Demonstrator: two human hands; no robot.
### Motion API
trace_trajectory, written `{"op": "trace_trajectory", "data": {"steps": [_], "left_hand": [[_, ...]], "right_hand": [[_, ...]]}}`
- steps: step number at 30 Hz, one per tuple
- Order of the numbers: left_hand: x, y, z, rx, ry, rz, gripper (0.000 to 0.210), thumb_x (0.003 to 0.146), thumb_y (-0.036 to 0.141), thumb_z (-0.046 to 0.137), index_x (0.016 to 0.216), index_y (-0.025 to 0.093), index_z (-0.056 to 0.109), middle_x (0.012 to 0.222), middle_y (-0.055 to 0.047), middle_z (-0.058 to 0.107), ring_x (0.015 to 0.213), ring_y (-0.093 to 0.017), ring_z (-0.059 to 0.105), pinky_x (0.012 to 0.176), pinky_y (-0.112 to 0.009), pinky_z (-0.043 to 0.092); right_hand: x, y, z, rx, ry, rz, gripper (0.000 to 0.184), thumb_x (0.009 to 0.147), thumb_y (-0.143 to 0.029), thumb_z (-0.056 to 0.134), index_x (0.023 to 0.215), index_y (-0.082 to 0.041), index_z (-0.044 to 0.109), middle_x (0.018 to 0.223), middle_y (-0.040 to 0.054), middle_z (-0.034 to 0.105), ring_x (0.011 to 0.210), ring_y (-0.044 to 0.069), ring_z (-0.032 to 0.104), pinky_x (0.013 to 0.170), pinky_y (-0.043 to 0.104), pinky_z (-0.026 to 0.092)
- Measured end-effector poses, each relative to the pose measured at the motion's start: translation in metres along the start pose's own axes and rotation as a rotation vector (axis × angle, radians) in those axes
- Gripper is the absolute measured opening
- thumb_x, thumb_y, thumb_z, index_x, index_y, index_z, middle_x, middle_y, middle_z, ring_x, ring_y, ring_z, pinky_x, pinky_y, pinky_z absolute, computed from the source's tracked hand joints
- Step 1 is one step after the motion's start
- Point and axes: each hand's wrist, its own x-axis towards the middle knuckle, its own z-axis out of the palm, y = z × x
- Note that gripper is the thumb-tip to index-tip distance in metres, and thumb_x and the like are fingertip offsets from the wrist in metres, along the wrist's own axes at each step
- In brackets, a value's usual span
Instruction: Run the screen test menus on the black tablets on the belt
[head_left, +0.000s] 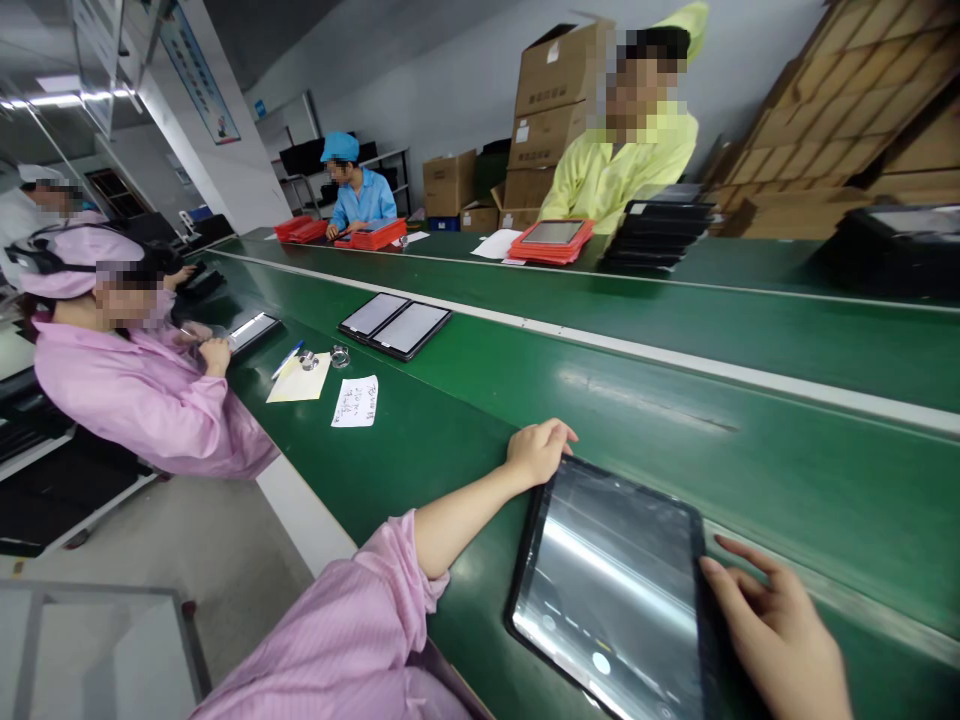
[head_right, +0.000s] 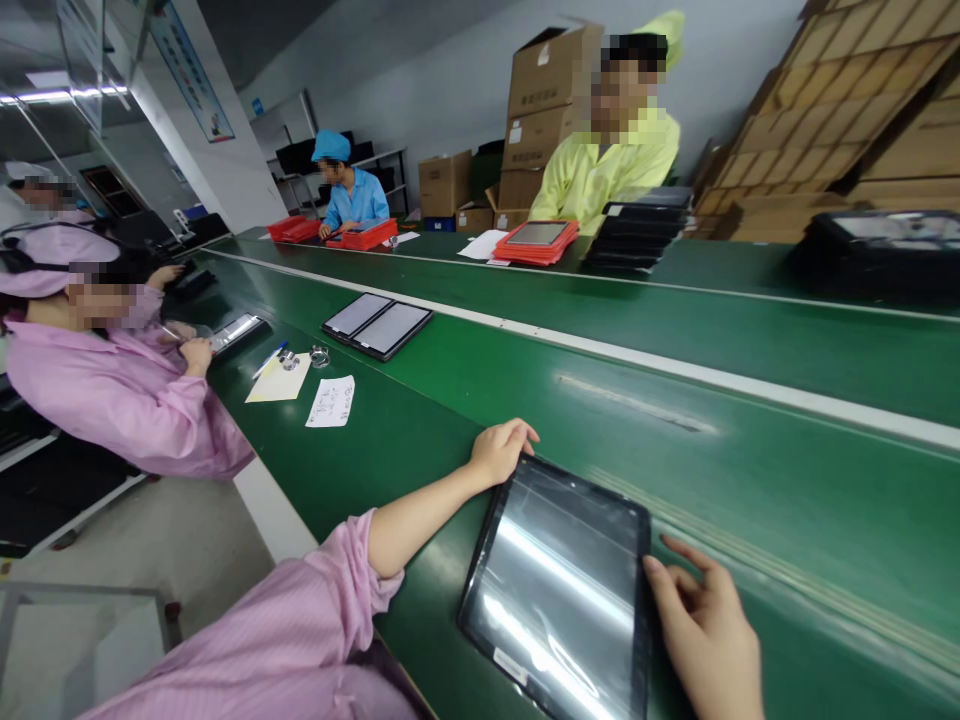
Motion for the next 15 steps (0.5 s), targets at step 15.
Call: {"op": "trace_trajectory", "data": {"steps": [15], "left_hand": [[0.0,0.0,0.001,-0.036,0.012,0.003,0.041,0.102,0.03,0.025,0.102,0.023,0.065,0.09,0.002,0.074,0.091,-0.014,0.067,0.086,-0.023,0.047]], "right_hand": [[0.011,0.026,0.004,-0.096,0.031,-0.165,0.079,0.065,-0.073,0.048,0.119,-0.017,0.059,0.063,0.0018,0.065,0.056,0.021,0.058,0.055,0.03,0.045]]}}
